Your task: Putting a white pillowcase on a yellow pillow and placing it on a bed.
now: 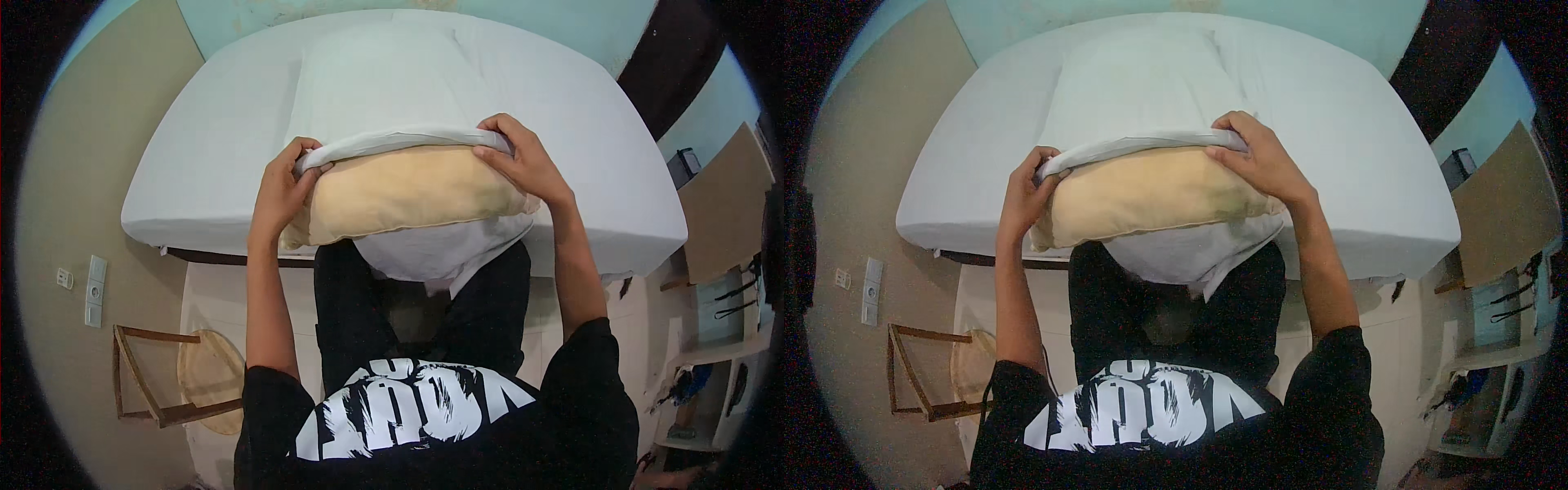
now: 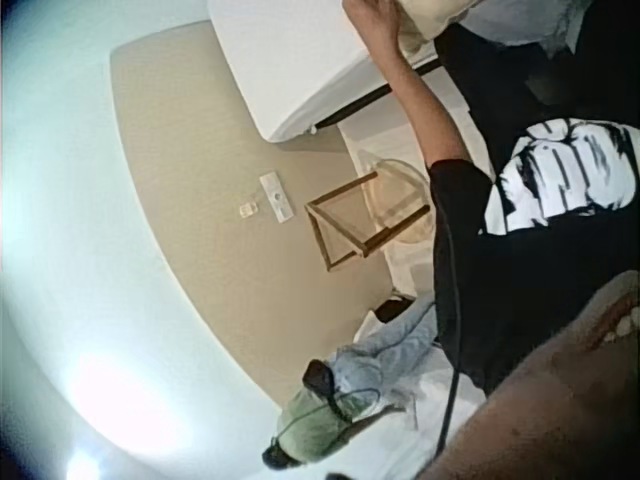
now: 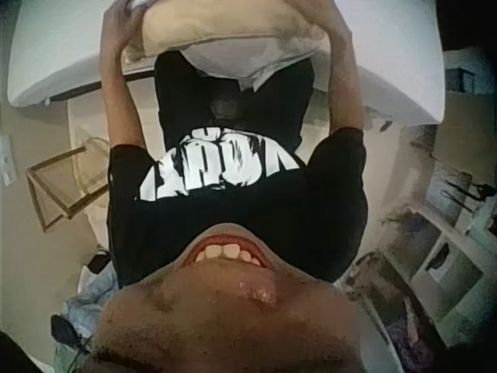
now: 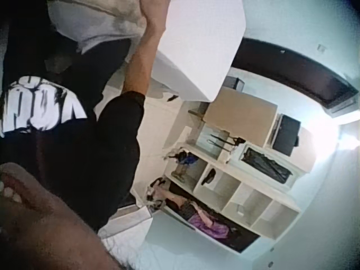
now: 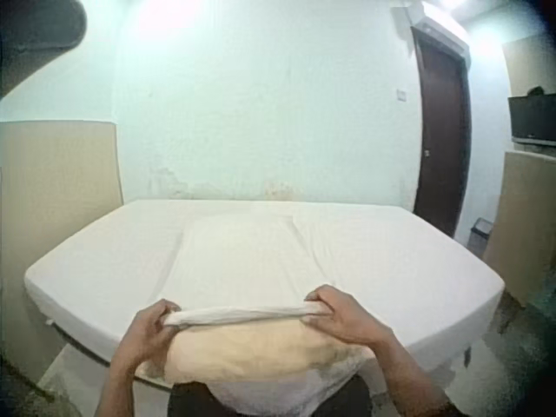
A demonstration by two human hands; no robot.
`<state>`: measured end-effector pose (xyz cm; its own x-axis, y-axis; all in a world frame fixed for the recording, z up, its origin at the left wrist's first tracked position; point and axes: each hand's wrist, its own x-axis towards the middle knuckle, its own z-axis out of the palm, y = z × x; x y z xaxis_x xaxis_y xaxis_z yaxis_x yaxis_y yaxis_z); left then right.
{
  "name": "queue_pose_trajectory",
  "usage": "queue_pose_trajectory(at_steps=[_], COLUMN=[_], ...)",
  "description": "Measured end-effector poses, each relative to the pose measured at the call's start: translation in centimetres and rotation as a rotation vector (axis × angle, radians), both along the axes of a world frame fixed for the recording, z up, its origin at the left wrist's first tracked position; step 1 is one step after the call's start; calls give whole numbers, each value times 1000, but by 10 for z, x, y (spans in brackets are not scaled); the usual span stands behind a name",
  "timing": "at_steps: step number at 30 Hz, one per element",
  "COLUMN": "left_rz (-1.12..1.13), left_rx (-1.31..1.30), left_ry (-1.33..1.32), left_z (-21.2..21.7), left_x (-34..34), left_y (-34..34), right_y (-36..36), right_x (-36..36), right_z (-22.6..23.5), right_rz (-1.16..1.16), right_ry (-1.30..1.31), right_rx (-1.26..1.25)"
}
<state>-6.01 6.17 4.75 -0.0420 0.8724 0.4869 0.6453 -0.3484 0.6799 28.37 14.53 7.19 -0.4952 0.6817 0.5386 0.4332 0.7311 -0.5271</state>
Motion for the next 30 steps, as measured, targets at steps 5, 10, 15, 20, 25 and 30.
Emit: queue_pose_trajectory(at_steps=[5,10,15,20,25,30], left_rz=[-68,-76,-73,84,-4,-79], left_rx=[-61,-103,-33,54,-10,-73], left_ry=[-104,-47,68,194,110,-83], left_z=[-2,4,8,3,-10,-23], left_x=[1,2,2,6,-26,-33], left_y=[-6,-13,-20,-29,-22,-29], right_y=[-6,-13,-15,-19,-11,-15], right_x=[1,3,5,4,11,10], right_z=[5,-2,-3,-6,3,2], right_rz=[-14,6,11,-70,10,7], right_ry=[-36,-4,-21,-92,-118,-85], right_rx=[-73,-29,15,39,-95,-185])
